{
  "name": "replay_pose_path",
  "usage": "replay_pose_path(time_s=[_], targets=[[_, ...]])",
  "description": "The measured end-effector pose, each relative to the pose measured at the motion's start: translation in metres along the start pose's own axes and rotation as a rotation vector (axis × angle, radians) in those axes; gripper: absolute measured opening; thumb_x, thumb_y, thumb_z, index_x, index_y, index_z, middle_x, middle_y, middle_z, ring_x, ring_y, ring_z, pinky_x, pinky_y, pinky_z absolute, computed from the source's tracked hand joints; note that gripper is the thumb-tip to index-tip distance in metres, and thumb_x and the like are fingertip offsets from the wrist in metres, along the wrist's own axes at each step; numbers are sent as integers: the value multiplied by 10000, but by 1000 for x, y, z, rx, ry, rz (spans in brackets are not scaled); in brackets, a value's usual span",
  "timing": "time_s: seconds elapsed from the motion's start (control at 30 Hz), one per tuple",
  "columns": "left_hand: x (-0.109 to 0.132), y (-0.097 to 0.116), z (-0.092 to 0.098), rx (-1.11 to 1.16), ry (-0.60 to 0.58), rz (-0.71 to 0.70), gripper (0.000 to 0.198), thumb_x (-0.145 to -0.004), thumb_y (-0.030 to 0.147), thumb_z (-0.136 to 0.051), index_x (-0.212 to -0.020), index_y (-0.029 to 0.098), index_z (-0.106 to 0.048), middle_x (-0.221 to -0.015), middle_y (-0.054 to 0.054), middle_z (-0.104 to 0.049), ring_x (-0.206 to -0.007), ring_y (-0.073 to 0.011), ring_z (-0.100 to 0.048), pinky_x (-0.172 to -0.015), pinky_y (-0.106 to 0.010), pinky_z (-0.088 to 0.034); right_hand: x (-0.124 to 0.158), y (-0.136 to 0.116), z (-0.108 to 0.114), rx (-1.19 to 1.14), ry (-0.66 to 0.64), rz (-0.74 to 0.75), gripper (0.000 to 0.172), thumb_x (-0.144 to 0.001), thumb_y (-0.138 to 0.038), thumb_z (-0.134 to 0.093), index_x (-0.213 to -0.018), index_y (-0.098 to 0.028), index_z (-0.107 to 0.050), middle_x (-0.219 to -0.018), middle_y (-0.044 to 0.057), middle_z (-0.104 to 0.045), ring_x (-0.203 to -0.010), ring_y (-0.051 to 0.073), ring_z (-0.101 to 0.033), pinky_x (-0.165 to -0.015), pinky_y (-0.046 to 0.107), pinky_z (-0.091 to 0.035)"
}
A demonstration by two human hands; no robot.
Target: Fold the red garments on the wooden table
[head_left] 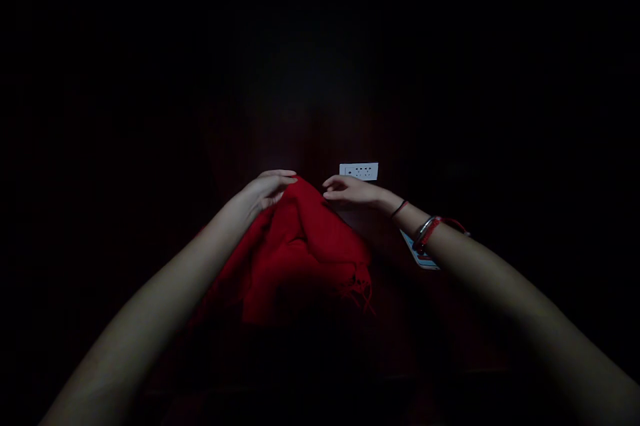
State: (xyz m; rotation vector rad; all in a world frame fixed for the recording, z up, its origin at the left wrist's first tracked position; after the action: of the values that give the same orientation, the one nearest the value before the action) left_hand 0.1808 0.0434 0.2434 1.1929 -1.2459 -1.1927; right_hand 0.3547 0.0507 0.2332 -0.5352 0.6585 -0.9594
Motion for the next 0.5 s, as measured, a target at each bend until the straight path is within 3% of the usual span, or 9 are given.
replay_pose_path(time_s=[0.1,0.27,0.4,0.5], targets=[[11,-9,-23,10,-25,-10,154,-667,87,-620,-792,169,-583,-624,15,-584,-496,-90,-542,-490,-205,-471,6,-14,-30,126,93,69,130,-715,-275,-565,-745,-149,-575,-679,-13,-562,-605,85,-468,-579,201,-348],[9,-8,-24,68,-17,-46,72,-693,157,-623,-757,157,-590,-623,11,-575,-520,-84,-550,-514,-197,-484,11,-16,-15,118,353,55,147,-741,-281,-524,-699,-166,-605,-690,-5,-601,-650,113,-508,-610,210,-349],[-6,7,4,210,61,-129,45,-720,118,-583,-750,152,-583,-631,26,-576,-541,-44,-542,-529,-137,-473,1,-7,24,67,501,53,172,-742,-286,-513,-692,-165,-624,-724,15,-622,-712,142,-541,-662,229,-379],[-16,28,49,204,235,-207,53,-737,116,-567,-777,149,-557,-599,51,-540,-486,-9,-489,-476,-103,-432,-4,30,69,-6,696,-111,167,-728,-283,-514,-683,-154,-609,-629,13,-583,-641,137,-542,-618,230,-400]])
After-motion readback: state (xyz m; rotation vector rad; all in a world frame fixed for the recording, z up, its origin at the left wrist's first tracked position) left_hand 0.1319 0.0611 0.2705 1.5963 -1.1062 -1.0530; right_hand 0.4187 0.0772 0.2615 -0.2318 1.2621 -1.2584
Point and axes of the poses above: each hand's wrist, its own x-axis away from the middle knuckle, its own z-axis out of the back of the hand, y = z × x, the point moved 6 cm from there along -x, towards the middle knuckle
